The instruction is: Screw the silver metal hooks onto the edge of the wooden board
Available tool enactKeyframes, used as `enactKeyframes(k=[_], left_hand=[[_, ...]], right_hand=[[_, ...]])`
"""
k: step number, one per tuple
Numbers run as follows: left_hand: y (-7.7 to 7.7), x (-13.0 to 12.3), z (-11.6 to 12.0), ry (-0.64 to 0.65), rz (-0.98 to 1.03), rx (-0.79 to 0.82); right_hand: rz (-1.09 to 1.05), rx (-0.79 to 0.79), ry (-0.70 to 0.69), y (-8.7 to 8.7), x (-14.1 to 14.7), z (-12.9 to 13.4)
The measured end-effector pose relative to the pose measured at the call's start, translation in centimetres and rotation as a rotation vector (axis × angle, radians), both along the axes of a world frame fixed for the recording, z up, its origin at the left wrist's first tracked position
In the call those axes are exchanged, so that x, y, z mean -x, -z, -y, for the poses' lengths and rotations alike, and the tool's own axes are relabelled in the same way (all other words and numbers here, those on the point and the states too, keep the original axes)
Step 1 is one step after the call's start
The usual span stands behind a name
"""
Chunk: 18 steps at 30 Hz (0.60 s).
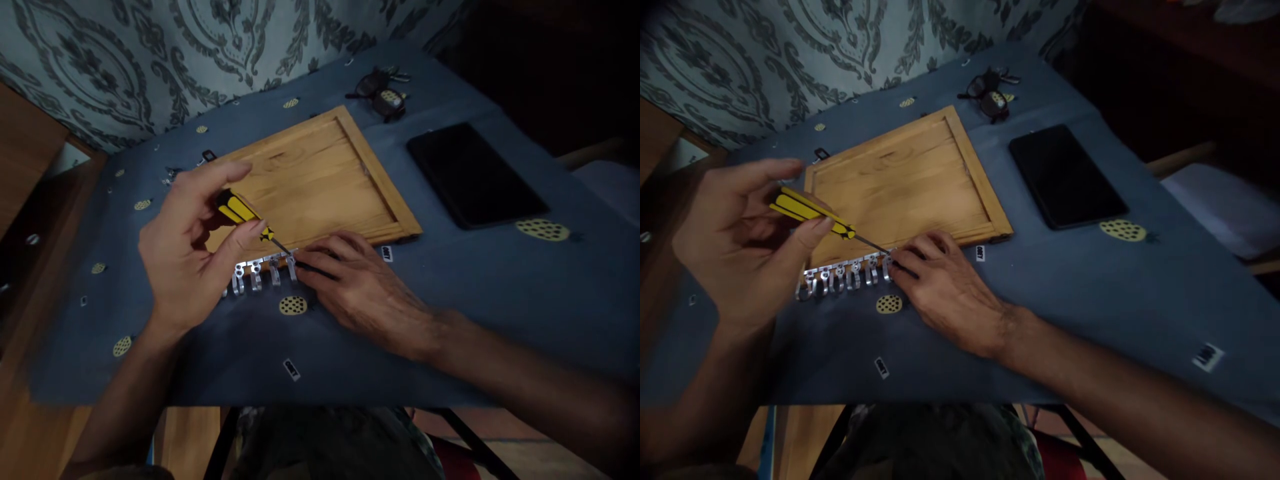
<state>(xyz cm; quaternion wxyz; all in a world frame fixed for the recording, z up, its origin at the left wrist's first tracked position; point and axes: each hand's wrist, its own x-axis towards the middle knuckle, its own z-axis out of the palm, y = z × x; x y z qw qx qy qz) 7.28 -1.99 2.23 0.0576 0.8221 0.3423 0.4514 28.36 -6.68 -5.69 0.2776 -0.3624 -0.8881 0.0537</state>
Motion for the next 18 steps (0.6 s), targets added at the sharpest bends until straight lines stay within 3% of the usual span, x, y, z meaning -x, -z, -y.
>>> enactKeyframes(k=[5,9,12,18], left_hand=[[-0.3,0.7,-1.0,0.262,0.034,0.123],[-0.2,1.2,-1.8,0.366,-0.022,0.170],[0.1,1.1,-1.8,0.331,-0.022,0.098],[0.2,0.0,-0.2,-0.016,-0.035,0.071]], right_hand=[[0.044,-0.009,0.014,-0.1,0.0,0.1],[0.026,-0.042,0.012,0.0,0.0,0.0],[0.009,-0.048,0.007,0.0,0.0,0.0],[-0.017,-0.029,-0.004,-0.1,0.0,0.0]])
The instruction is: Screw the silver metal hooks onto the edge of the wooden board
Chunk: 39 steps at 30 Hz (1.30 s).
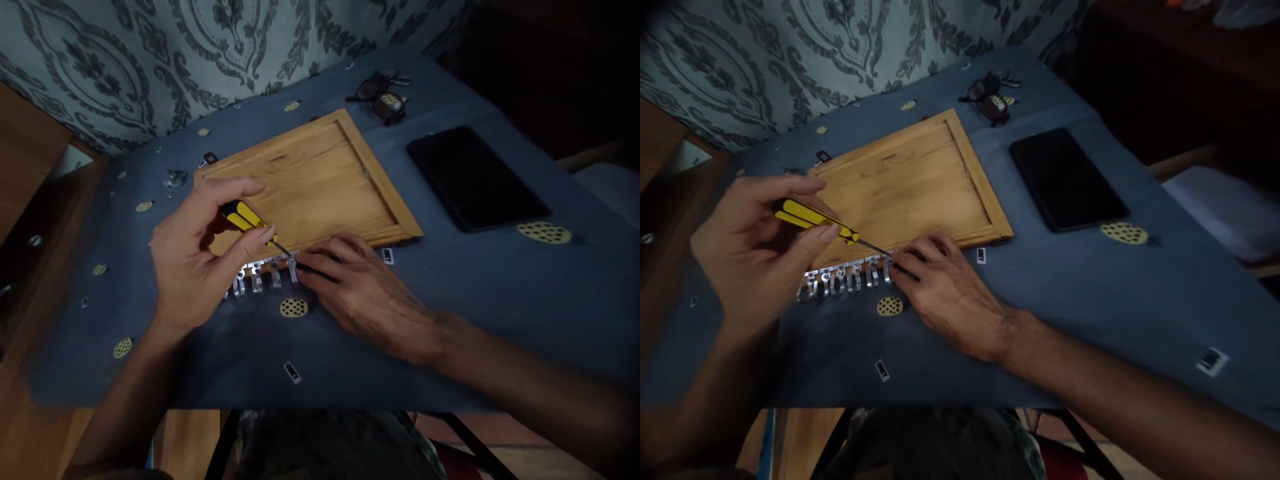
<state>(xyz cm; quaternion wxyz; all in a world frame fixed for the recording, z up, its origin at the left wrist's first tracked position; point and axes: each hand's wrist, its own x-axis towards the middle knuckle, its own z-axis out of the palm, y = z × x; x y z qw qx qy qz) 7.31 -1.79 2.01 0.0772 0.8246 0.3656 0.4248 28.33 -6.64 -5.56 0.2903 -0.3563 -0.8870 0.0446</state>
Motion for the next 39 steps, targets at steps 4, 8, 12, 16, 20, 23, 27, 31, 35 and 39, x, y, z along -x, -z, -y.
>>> enactKeyframes(k=[4,8,12,16,20,23,27,31,35,39], left_hand=[[0.2,-0.2,0.2,-0.010,0.070,-0.062],[0.0,0.0,0.1,0.033,0.082,0.007],[-0.8,0.4,0.1,0.182,0.070,0.186],[-1.0,0.7,-0.1,0.251,0.041,0.206],[-0.8,0.2,-0.4,0.201,0.198,0.069],[-1.1,-0.3,-0.1,0.064,0.336,-0.086],[-1.2,-0.3,0.3,-0.042,0.238,-0.072],[-0.6,-0.2,0.5,-0.016,0.145,-0.041],[-0.2,-0.4,0.6,-0.034,0.156,-0.025],[0.0,-0.5,0.7,-0.043,0.147,0.011]], right_hand=[[0.009,0.014,0.005,0.0,0.0,0.0],[0.025,0.025,0.007,0.0,0.0,0.1],[0.035,0.016,0.012,-0.1,0.0,0.1],[0.037,0.014,0.009,-0.2,0.0,0.1],[0.017,0.023,0.000,-0.1,0.0,0.0],[0.009,0.029,-0.007,-0.1,0.0,0.0],[0.022,0.027,0.001,0.0,0.0,0.0],[0.017,0.027,0.008,0.0,0.0,0.1],[0.005,0.033,-0.004,0.0,0.0,0.1],[0.013,0.022,0.005,0.0,0.0,0.0]])
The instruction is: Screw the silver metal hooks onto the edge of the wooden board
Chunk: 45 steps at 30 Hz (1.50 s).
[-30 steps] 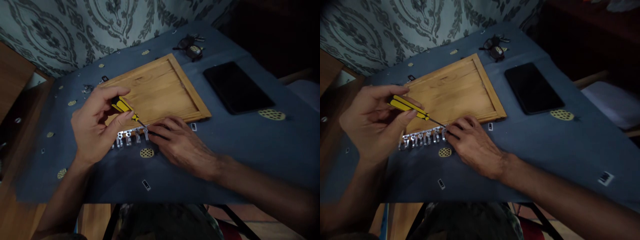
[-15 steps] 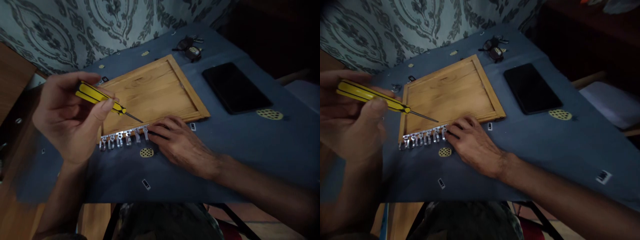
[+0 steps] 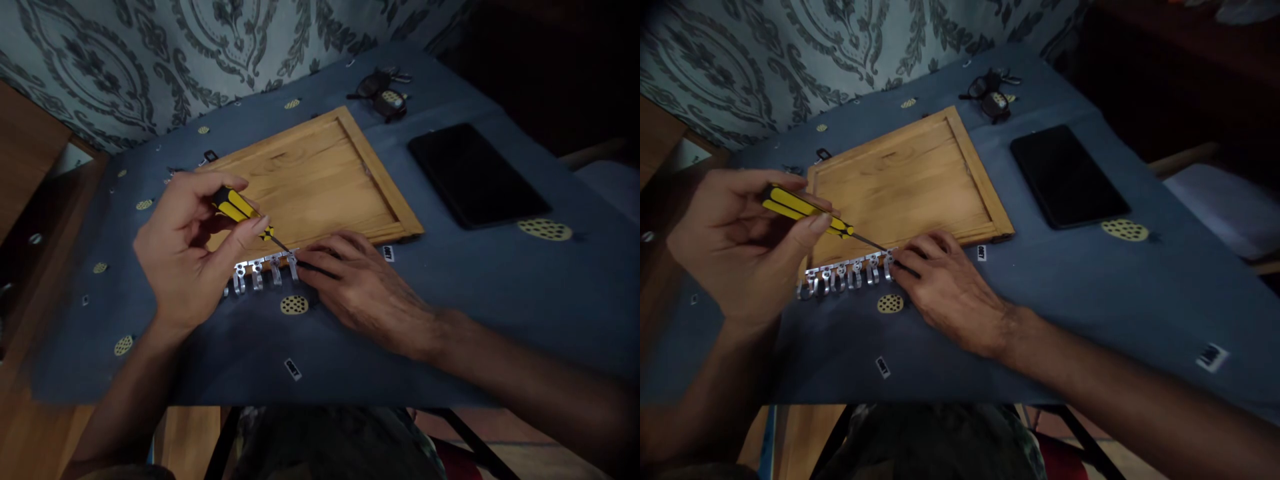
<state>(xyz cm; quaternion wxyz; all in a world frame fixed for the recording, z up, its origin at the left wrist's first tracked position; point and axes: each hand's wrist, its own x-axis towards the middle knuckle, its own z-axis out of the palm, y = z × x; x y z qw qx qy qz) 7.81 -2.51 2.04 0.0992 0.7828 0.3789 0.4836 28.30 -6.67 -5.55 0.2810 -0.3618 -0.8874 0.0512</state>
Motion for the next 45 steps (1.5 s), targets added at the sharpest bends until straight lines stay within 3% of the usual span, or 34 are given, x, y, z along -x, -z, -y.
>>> enactKeyframes(k=[11,32,39,45], left_hand=[[0.0,-0.3,0.2,-0.050,-0.054,-0.016],[0.0,-1.0,0.0,0.030,-0.045,0.014],[-0.2,-1.0,0.0,-0.008,-0.093,0.011],[-0.4,-0.9,0.0,0.062,-0.133,-0.030]], right_hand=[[0.005,0.002,-0.004,0.0,-0.1,0.1],[-0.002,-0.023,-0.002,0.1,0.1,0.0],[0.013,-0.017,-0.002,0.0,0.0,0.1],[0.017,-0.026,0.006,0.1,0.0,0.1]])
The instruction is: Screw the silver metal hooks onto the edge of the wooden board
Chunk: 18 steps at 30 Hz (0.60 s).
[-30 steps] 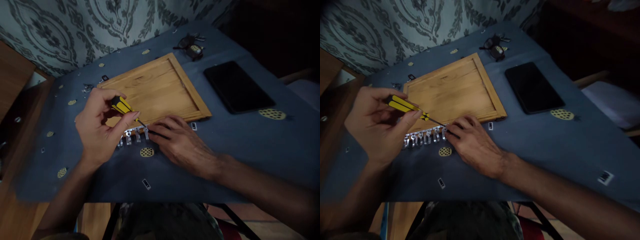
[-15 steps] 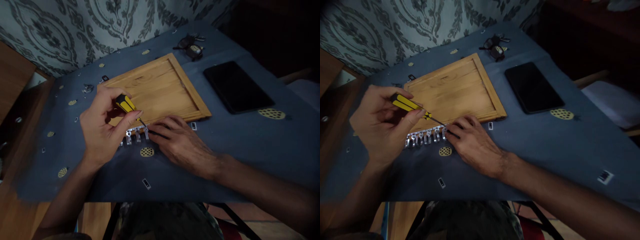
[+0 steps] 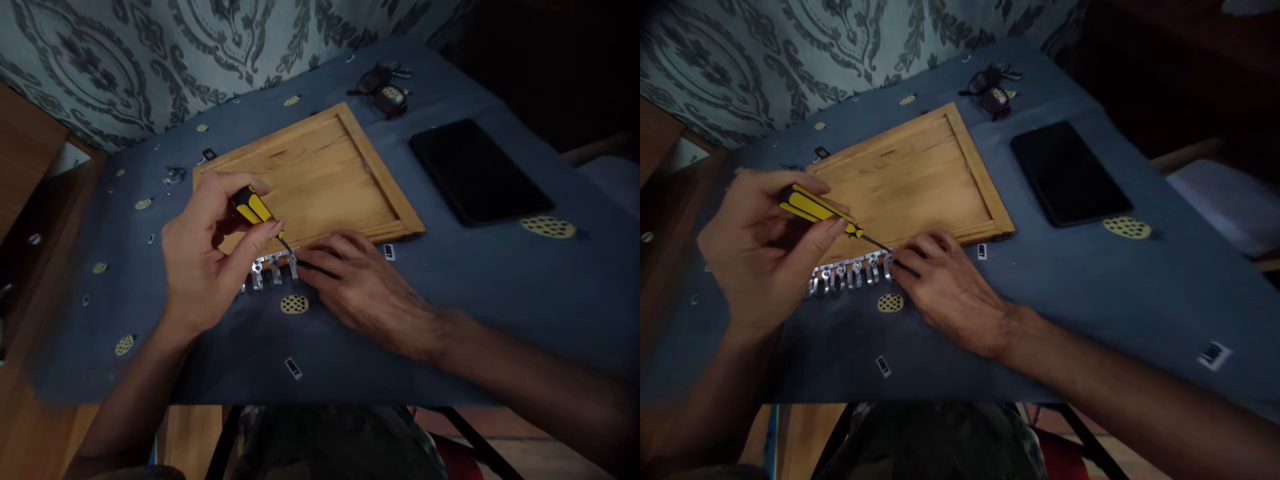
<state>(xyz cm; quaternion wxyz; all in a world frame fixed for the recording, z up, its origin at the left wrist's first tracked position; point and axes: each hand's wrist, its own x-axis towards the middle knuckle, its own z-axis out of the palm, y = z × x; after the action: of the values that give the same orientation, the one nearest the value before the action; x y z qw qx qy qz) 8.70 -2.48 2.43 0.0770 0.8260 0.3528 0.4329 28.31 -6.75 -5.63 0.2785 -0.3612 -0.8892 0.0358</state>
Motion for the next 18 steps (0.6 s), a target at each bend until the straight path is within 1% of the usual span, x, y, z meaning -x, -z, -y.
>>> enactKeyframes(k=[5,8,12,15,18], left_hand=[[0.21,-0.05,0.21,-0.048,0.026,0.013],[0.32,-0.10,0.21,-0.021,0.027,-0.011],[0.16,-0.09,0.10,-0.030,0.009,0.007],[-0.06,0.16,0.00,0.010,-0.028,-0.002],[-0.10,0.57,-0.13,0.060,-0.060,0.064]], right_hand=[[-0.025,0.001,0.002,0.01,0.01,-0.03],[-0.026,-0.005,-0.001,0.02,0.03,-0.04],[-0.022,0.003,-0.005,0.05,0.07,-0.06],[-0.016,0.024,-0.007,0.08,0.06,-0.08],[-0.012,0.032,-0.008,0.09,0.02,-0.06]])
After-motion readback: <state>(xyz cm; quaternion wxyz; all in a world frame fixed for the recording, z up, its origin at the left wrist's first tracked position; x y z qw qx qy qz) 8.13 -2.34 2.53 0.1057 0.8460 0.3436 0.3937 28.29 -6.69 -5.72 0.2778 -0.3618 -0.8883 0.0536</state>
